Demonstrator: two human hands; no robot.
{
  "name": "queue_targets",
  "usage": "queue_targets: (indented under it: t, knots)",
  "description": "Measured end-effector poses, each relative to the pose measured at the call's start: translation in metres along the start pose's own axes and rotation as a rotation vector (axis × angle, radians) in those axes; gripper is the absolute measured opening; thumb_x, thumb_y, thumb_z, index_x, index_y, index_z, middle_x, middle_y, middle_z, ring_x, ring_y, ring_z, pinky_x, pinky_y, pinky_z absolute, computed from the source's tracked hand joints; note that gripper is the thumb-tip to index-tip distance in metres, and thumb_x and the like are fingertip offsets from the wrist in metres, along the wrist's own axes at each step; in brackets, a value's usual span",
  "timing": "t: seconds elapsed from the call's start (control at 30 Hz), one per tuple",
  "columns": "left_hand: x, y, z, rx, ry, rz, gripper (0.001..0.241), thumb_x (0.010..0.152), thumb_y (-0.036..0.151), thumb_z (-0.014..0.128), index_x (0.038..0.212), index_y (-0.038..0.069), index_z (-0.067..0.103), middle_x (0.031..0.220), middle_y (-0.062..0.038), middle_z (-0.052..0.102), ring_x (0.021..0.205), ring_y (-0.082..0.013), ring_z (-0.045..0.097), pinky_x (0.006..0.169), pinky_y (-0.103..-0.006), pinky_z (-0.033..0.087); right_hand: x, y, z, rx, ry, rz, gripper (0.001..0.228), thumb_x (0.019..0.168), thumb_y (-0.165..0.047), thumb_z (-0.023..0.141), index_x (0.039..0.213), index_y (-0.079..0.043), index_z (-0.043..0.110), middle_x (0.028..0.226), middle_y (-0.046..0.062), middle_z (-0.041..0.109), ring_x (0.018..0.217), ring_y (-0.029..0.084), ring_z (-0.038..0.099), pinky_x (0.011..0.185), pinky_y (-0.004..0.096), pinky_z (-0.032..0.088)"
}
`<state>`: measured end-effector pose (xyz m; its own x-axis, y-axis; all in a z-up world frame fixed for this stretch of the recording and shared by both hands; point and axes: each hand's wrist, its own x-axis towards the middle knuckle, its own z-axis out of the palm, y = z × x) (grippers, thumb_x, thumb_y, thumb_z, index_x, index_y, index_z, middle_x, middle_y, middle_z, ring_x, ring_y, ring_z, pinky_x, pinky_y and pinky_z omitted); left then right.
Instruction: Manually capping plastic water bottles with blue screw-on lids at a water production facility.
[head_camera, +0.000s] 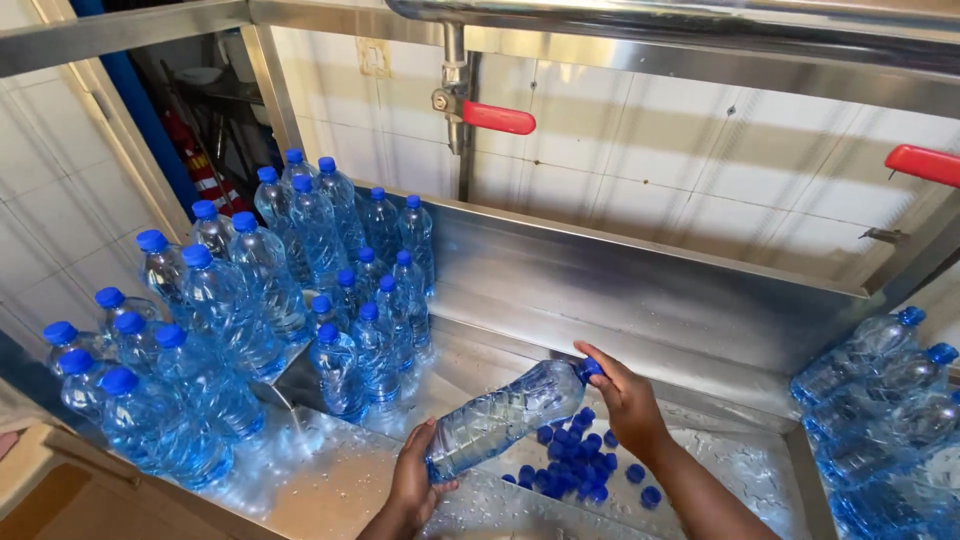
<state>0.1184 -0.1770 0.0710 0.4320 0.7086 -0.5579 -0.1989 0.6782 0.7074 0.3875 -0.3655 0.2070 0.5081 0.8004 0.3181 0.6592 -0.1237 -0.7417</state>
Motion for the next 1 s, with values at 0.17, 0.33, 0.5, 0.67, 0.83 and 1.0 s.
queue_targets:
  t: [0.17, 0.33, 0.5, 0.67, 0.83, 1.0]
  knots:
    - [-0.023, 0.051, -0.006, 0.215, -0.082, -0.271, 0.054, 0.101, 0.054, 0.065, 0.139, 0.016, 0.073, 0.125, -0.022, 0.072, 0.09, -0.0428, 0.068, 0.063, -0.0434, 0.051, 0.01, 0.081, 0.025, -0.394, -0.062, -0.067, 0.073, 0.102, -0.073, 0.016, 0.079, -0.02, 0.06, 0.07, 0.001, 0.063, 0.061, 0.018, 0.06, 0.057, 0.039, 0.04]
    - [-0.012, 0.072, -0.013, 0.483, -0.072, 0.087, 0.042, 0.099, 0.031, 0.079, 0.139, 0.023, 0.07, 0.132, -0.024, 0.073, 0.107, -0.0387, 0.074, 0.074, -0.0447, 0.065, 0.01, 0.084, 0.057, 0.038, -0.012, 0.589, 0.068, 0.119, -0.047, 0.044, 0.058, -0.018, 0.036, 0.053, 0.003, 0.041, 0.05, 0.019, 0.041, 0.064, 0.043, 0.039]
    - [0.089, 0.068, -0.08, 1.098, -0.643, 1.472, 0.108, 0.084, 0.059, 0.101, 0.167, 0.029, 0.038, 0.169, -0.017, 0.051, 0.149, -0.0413, 0.056, 0.118, -0.0577, 0.053, 0.052, 0.052, 0.063, 0.079, -0.462, 1.023, 0.054, 0.12, -0.044, 0.033, 0.151, -0.019, 0.069, 0.064, -0.001, 0.05, 0.046, 0.012, 0.043, 0.044, 0.03, 0.029]
    - [0.122, 0.055, -0.073, 1.194, -0.455, 1.446, 0.114, 0.082, 0.044, 0.108, 0.162, 0.014, 0.032, 0.171, -0.026, 0.038, 0.154, -0.0471, 0.045, 0.123, -0.0636, 0.043, 0.156, -0.002, 0.062, 0.029, -0.315, 0.735, 0.057, 0.112, -0.055, 0.049, 0.123, -0.007, 0.077, 0.055, 0.007, 0.059, 0.046, 0.019, 0.057, 0.053, 0.033, 0.048]
    - [0.139, 0.045, -0.057, 1.626, -0.344, 0.736, 0.108, 0.102, 0.048, 0.088, 0.177, 0.019, 0.016, 0.187, -0.012, 0.01, 0.172, -0.0389, 0.011, 0.137, -0.0537, 0.014, 0.246, -0.07, 0.107, -0.205, -0.083, 0.36, 0.03, 0.109, -0.041, 0.063, 0.099, -0.022, 0.083, 0.051, 0.006, 0.063, 0.042, 0.017, 0.06, 0.055, 0.034, 0.048]
    - [0.135, 0.075, -0.051, 1.785, -0.747, 0.096, 0.072, 0.113, 0.062, 0.052, 0.173, 0.026, 0.032, 0.183, 0.002, 0.029, 0.169, -0.0271, 0.033, 0.139, -0.0498, 0.028, 0.341, -0.028, 0.175, -0.543, 0.033, 0.267, 0.03, 0.1, -0.052, 0.074, 0.092, -0.024, 0.077, 0.088, 0.005, 0.08, 0.084, 0.031, 0.075, 0.069, 0.046, 0.047]
